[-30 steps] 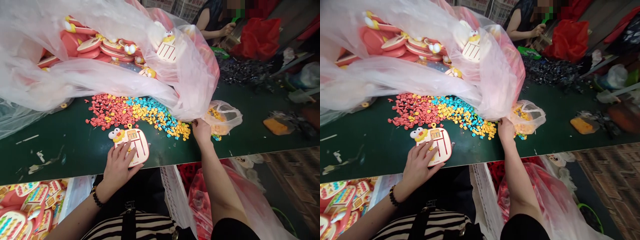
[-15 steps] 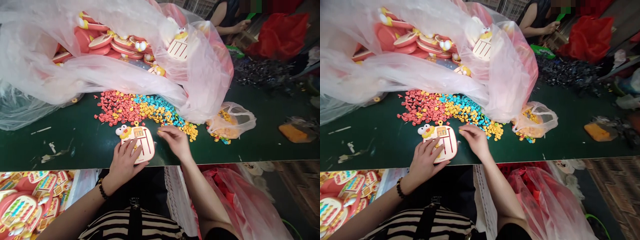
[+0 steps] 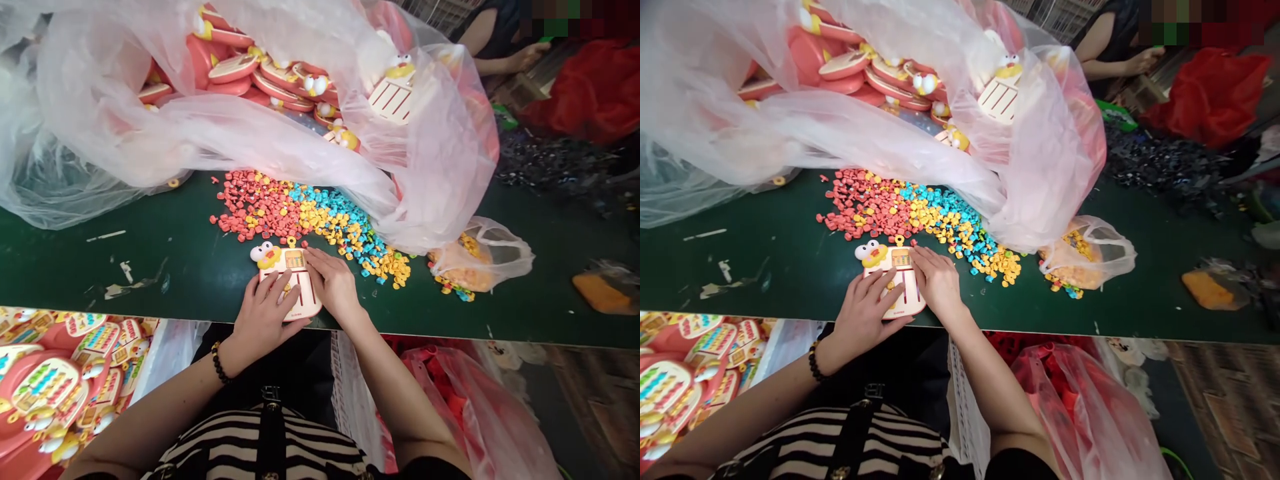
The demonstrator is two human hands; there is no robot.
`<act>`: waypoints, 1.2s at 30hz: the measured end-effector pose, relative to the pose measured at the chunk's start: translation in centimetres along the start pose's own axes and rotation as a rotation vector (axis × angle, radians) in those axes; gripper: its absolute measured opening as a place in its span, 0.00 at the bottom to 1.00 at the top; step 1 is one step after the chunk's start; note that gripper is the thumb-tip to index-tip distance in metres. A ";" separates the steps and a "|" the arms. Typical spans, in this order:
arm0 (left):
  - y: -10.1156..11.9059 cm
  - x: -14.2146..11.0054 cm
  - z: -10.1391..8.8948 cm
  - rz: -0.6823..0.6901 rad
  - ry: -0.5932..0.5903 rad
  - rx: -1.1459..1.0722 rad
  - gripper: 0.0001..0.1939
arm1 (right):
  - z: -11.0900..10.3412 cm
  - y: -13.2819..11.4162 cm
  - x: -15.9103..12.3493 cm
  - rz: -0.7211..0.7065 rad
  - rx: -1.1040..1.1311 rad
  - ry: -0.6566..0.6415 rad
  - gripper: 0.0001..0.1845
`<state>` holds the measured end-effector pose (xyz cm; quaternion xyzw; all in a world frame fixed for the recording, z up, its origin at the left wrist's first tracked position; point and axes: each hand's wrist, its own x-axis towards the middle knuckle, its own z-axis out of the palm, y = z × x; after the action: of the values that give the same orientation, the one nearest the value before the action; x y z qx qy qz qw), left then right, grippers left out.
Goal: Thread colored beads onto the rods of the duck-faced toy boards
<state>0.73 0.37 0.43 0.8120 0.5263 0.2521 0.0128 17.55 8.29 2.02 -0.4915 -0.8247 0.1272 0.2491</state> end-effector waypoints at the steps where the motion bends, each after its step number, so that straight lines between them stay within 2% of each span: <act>1: 0.0 0.0 0.0 0.002 0.003 0.002 0.22 | 0.1 -0.1 0.0 0.000 -0.006 -0.003 0.16; 9: 0.1 0.0 0.0 0.005 0.016 0.001 0.23 | 0.0 -0.1 -2.2 -0.059 0.040 0.128 0.12; 13: 0.0 0.0 -0.1 0.021 0.008 0.003 0.23 | -0.6 0.1 -1.2 -0.014 0.088 0.149 0.13; 18: 0.0 0.1 0.0 -0.005 0.004 0.003 0.23 | -0.1 0.4 0.3 -0.089 0.061 0.045 0.15; 22: 0.0 0.1 0.1 0.005 -0.021 -0.005 0.22 | -0.1 1.0 0.1 -0.146 0.032 0.037 0.14; 27: -0.2 0.0 0.0 0.012 -0.040 -0.020 0.22 | -1.1 2.3 0.7 -0.239 0.155 -0.072 0.12; 33: -0.4 0.0 0.2 0.017 -0.043 -0.060 0.24 | -1.4 2.6 1.2 0.038 0.369 -0.086 0.17; 36: -0.4 0.0 0.2 0.013 -0.043 -0.070 0.23 | -1.2 2.4 1.2 0.025 0.302 -0.092 0.14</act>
<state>0.48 0.60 0.15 0.8196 0.5116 0.2527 0.0507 19.48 10.45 2.28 -0.4522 -0.8007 0.2753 0.2806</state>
